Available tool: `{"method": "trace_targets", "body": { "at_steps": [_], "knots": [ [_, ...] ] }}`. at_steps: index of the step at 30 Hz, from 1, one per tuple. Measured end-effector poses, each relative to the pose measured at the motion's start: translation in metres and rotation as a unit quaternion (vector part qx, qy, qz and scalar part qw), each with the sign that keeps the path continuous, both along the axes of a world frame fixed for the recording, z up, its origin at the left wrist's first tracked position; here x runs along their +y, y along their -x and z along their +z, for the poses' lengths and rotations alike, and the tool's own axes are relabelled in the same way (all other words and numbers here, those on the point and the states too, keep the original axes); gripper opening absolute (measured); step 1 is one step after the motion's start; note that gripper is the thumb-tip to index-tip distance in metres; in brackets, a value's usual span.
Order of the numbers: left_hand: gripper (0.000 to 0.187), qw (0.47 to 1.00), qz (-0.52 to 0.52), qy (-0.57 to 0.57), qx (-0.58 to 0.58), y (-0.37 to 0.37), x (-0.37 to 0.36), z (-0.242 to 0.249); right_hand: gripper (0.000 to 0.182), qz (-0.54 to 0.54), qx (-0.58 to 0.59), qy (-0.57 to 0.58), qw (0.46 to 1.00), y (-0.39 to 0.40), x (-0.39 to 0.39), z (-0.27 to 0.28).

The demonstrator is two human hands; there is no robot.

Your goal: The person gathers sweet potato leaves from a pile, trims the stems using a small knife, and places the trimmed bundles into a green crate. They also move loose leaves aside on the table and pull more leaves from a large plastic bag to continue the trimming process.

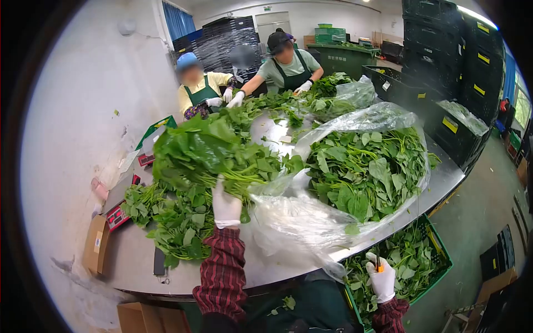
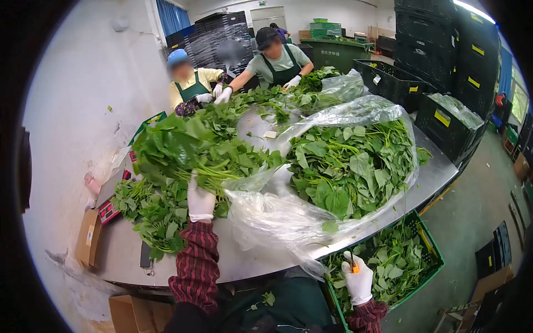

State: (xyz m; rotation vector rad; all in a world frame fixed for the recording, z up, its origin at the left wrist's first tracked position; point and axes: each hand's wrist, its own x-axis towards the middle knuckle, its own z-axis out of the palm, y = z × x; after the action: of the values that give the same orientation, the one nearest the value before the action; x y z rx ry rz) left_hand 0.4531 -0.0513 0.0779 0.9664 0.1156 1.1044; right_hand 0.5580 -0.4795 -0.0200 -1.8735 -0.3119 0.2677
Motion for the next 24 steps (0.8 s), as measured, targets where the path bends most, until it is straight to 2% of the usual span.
{"method": "trace_targets", "body": {
  "at_steps": [2, 4, 5, 6, 7, 8, 9, 10, 11, 12, 13, 14, 15, 16, 17, 18, 20, 21, 22, 24],
  "knots": [
    [0.03, 0.992, -0.043, 0.064, -0.102, 0.011, 0.018, 0.003, 0.032, 0.016, 0.024, -0.027, 0.999, 0.003, 0.012, 0.011],
    [0.031, 0.994, -0.033, 0.057, -0.084, 0.019, 0.019, 0.007, 0.033, 0.035, -0.004, -0.007, 0.999, 0.008, 0.027, 0.039],
    [0.032, 0.996, 0.05, -0.068, 0.023, 0.021, 0.005, 0.013, 0.034, 0.048, 0.057, -0.052, 0.996, 0.012, 0.037, 0.053],
    [0.032, 0.965, 0.128, -0.19, 0.129, 0.021, -0.014, 0.019, 0.034, 0.059, 0.116, -0.096, 0.987, 0.016, 0.046, 0.063],
    [0.031, 0.924, 0.196, -0.257, 0.206, 0.02, -0.039, 0.025, 0.036, 0.059, 0.114, -0.11, 0.986, 0.019, 0.056, 0.065],
    [0.028, 0.901, 0.212, -0.3, 0.229, 0.015, -0.05, 0.009, 0.042, 0.087, 0.13, -0.147, 0.977, 0.021, 0.068, 0.059],
    [0.026, 0.919, 0.161, -0.272, 0.238, 0.009, -0.078, 0.007, 0.047, 0.097, 0.063, -0.163, 0.98, 0.027, 0.083, 0.073],
    [0.026, 0.858, 0.179, -0.36, 0.32, 0.009, -0.104, 0.0, 0.049, 0.114, 0.053, -0.187, 0.974, 0.032, 0.094, 0.082],
    [0.028, 0.929, 0.115, -0.23, 0.267, -0.005, -0.129, -0.024, 0.049, 0.084, 0.019, -0.224, 0.971, 0.026, 0.109, 0.047],
    [0.031, 0.989, -0.101, 0.08, 0.068, -0.012, -0.153, -0.043, 0.049, 0.11, -0.002, -0.288, 0.951, 0.023, 0.117, 0.051],
    [0.031, 0.974, -0.118, -0.049, 0.187, -0.014, -0.173, -0.066, 0.046, 0.071, -0.029, -0.303, 0.95, 0.02, 0.121, 0.055],
    [0.032, 0.954, -0.138, -0.104, 0.244, -0.013, -0.199, -0.069, 0.043, 0.035, -0.056, -0.318, 0.946, 0.017, 0.122, 0.056],
    [0.033, 0.949, -0.24, 0.171, 0.112, -0.018, -0.212, -0.083, 0.036, 0.003, -0.066, -0.303, 0.951, 0.012, 0.12, 0.049],
    [0.034, 0.846, -0.315, 0.43, -0.031, -0.022, -0.221, -0.1, 0.03, -0.025, -0.075, -0.288, 0.954, 0.009, 0.118, 0.042],
    [0.034, 0.844, -0.313, 0.435, -0.034, -0.024, -0.228, -0.113, 0.018, -0.047, -0.063, -0.243, 0.967, 0.009, 0.112, 0.034],
    [0.035, 0.837, -0.326, 0.438, -0.036, -0.025, -0.235, -0.123, 0.018, -0.043, -0.064, -0.237, 0.968, 0.01, 0.109, 0.021],
    [0.036, 0.829, -0.334, 0.446, -0.046, -0.028, -0.245, -0.131, 0.013, -0.061, -0.096, -0.1, 0.988, 0.013, 0.103, -0.005],
    [0.037, 0.831, -0.331, 0.444, -0.048, -0.031, -0.249, -0.128, 0.012, -0.065, -0.079, -0.13, 0.986, 0.019, 0.105, -0.009],
    [0.037, 0.833, -0.328, 0.442, -0.05, -0.032, -0.251, -0.127, 0.014, -0.091, -0.112, -0.083, 0.986, 0.022, 0.104, -0.024],
    [0.039, 0.832, -0.342, 0.427, -0.09, -0.034, -0.253, -0.131, 0.024, -0.073, -0.078, -0.142, 0.984, 0.023, 0.103, -0.025]
  ]
}}
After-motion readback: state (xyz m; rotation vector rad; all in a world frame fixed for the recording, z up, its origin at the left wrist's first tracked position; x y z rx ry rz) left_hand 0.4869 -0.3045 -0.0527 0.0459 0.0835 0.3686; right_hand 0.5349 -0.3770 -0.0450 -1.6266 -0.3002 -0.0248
